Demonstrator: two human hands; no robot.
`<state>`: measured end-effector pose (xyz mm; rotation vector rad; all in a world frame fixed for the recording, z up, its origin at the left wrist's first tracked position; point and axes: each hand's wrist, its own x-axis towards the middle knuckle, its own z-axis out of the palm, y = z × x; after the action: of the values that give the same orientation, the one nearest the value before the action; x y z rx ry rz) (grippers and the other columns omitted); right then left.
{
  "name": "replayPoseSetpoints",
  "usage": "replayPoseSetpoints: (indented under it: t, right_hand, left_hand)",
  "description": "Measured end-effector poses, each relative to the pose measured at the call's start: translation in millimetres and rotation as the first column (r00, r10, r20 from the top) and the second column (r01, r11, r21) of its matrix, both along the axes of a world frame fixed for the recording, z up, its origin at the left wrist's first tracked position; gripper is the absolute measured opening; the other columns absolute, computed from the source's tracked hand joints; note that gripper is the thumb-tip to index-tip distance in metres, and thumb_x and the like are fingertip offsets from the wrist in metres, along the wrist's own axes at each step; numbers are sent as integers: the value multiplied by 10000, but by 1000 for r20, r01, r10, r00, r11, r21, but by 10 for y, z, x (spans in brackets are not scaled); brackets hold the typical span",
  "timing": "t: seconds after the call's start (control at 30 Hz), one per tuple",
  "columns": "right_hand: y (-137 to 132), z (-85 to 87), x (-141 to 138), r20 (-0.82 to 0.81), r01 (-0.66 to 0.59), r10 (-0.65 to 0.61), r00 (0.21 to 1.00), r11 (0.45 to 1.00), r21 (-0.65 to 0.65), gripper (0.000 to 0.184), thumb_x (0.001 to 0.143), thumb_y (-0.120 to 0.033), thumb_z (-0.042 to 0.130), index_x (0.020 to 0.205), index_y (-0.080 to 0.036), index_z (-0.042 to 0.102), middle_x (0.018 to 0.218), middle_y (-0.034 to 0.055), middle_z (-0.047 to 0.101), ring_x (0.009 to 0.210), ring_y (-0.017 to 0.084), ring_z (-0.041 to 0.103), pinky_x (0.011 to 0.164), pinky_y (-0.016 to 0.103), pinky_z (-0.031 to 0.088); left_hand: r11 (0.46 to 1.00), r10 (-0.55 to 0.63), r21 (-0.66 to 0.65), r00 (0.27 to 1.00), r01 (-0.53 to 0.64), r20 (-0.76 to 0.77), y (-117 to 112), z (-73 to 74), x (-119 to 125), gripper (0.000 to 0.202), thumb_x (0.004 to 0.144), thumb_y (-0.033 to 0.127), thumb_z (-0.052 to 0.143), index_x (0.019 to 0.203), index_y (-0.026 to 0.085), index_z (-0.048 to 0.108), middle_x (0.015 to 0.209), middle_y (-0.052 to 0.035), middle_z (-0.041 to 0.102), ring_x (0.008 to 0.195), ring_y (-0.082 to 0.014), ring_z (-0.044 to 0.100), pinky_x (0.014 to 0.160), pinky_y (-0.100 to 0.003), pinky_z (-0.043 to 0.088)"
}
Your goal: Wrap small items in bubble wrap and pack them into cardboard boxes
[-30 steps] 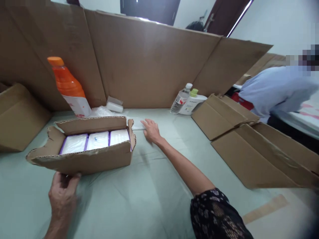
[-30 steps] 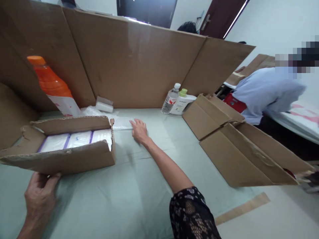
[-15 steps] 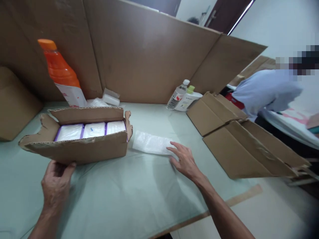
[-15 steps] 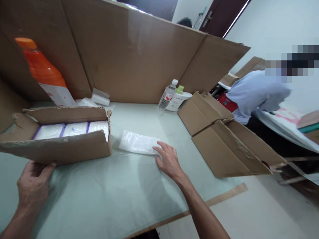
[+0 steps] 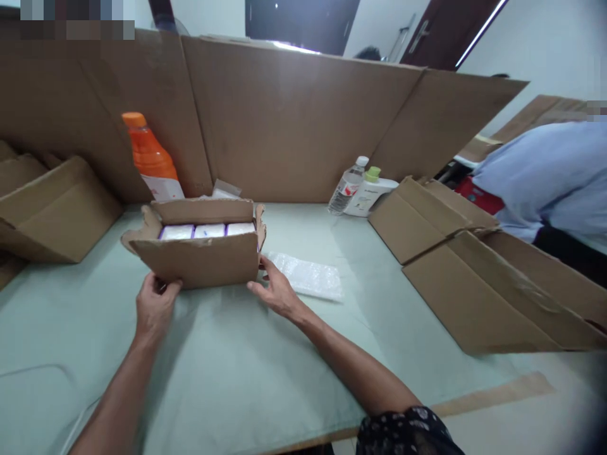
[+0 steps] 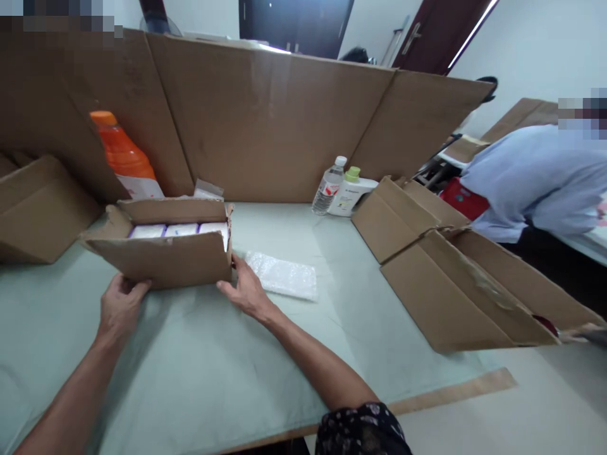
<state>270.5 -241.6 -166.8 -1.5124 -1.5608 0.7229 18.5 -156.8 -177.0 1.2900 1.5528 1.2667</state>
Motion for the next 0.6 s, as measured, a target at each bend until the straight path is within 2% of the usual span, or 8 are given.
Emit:
replayPoseSetpoints:
  t: [0.1, 0.2, 0.27, 0.37, 0.47, 0.6]
  right_hand:
    - [6, -53, 183, 57, 40, -43, 997, 998, 53, 647, 862, -314, 631, 1479, -194, 478, 1430, 143, 600, 1256, 299, 597, 1022, 473, 516]
    - [-43, -43, 488, 199, 128, -160, 967, 978, 163, 408, 920, -279, 570, 1321, -232, 632, 1337, 110, 667, 1232, 269, 609, 1055, 461, 492]
    - [-67, -35, 684, 337, 179, -229, 913, 968, 173, 339, 929, -283, 597, 1256, -237, 679, 1315, 108, 680, 1243, 274, 601, 1089, 469, 461]
    - [-109, -66, 862, 533, 191, -180, 827, 981, 36, 341, 843, -264, 741, 1178, -204, 724, 1365, 142, 658, 1277, 330, 582, 1069, 512, 454]
    - [-271, -124, 877, 574, 162, -113, 811, 986, -35, 178, 849, -180, 721, 1021, -200, 764, 1285, 126, 710, 1237, 322, 621, 1034, 508, 463]
    - [-701, -179, 678, 512, 67, -73, 856, 997, 30, 121, 895, -170, 660, 949, -223, 754, 1164, 86, 759, 1141, 274, 675, 988, 478, 486]
  left_hand:
    - [999, -31, -6, 999, 31, 31, 193, -6, 136, 409, 620, 374, 693, 970, 171, 631, 922, -52, 686, 917, -216, 635, 907, -377, 527]
    - [999, -32, -32, 998, 34, 59, 195, -48, 238, 532, 654, 379, 715, 1127, 158, 612, 1113, -112, 693, 1076, -249, 648, 1040, -435, 490]
    - [999, -6, -53, 998, 10, 68, 58, -92, 257, 669, 675, 392, 738, 1274, 157, 555, 1305, -170, 634, 1231, -283, 607, 1116, -467, 439]
    - [998, 23, -65, 997, -18, 70, -276, -152, 220, 770, 722, 415, 738, 1409, 185, 476, 1497, -202, 502, 1387, -313, 510, 1173, -490, 385]
    - [996, -52, -74, 999, 51, -11, -608, -172, 129, 699, 745, 450, 718, 1378, 206, 553, 1499, -174, 510, 1371, -341, 526, 1154, -515, 409]
    - [969, -220, -142, 968, 202, -123, -934, -141, -4, 596, 733, 525, 693, 1232, 201, 681, 1386, -156, 619, 1268, -359, 598, 1047, -517, 501]
